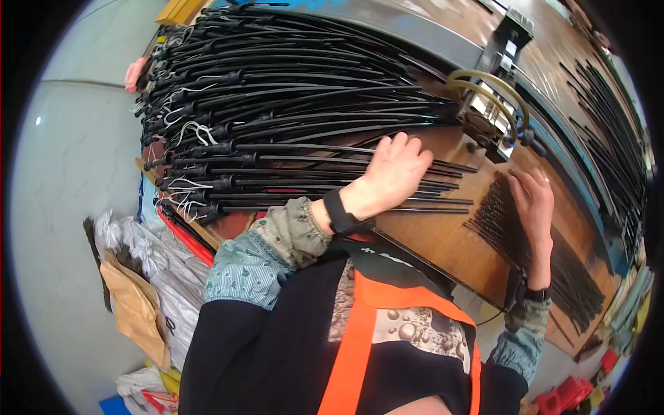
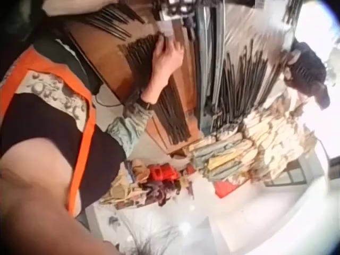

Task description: The person picks up a black rod and a metal spring, slides the spring onto the rod, and inserts the assembly into a machine. After the machine processes the rod, the person removes it and places it onto a pile of finished rods.

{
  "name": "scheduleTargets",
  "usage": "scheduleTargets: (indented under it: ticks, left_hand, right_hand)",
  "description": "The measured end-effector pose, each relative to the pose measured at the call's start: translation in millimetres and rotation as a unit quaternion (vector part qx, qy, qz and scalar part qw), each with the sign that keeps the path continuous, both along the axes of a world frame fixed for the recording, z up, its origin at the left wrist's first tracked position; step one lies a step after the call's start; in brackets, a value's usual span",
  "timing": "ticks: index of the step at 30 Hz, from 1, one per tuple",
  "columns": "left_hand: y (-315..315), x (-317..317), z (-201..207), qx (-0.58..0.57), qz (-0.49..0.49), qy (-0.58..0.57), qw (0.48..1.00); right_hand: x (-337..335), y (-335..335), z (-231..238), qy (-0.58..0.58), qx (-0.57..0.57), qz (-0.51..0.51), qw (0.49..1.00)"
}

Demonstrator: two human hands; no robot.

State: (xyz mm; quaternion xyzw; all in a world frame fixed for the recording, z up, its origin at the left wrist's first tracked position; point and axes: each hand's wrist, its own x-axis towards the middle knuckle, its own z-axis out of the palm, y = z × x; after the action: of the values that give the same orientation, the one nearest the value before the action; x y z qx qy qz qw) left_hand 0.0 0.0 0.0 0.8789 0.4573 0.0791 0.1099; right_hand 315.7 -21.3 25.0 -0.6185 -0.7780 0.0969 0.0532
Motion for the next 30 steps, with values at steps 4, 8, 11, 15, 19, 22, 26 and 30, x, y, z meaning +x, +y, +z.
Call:
scheduleTargets:
  ticks: [4,8,11,15,19,22,26,30]
  left_hand:
    - [-5,-26,12,0.072,-0.075,-0.060,0.993]
    - [-14,-1,36,0.038,-0.112,-0.084,0.989]
    - [-13,3,46,0.045,-0.112,-0.072,0.990]
    - [-10,18,66,0.060,-0.149,-0.052,0.986]
    - [-1,36,95,0.000,-0.205,0.065,0.977]
    - [8,62,122,0.072,-0.294,0.010,0.953]
    - [45,101,163,0.140,-0.392,-0.073,0.906]
    - [64,140,150,0.153,-0.413,-0.042,0.897]
  right_hand:
    - [-30,-31,-31,0.328,0.002,-0.130,0.936]
    - [-37,-37,-20,0.348,-0.010,-0.081,0.934]
    - [-39,-46,-15,0.402,-0.024,-0.097,0.910]
    - [-33,-61,-23,0.402,0.105,-0.105,0.903]
    - [-31,-60,-18,0.226,0.368,0.017,0.902]
    - [-14,-64,-11,0.194,0.443,-0.006,0.875]
    - [52,-79,6,0.182,0.518,-0.104,0.829]
    - [90,-95,8,0.191,0.454,-0.215,0.843]
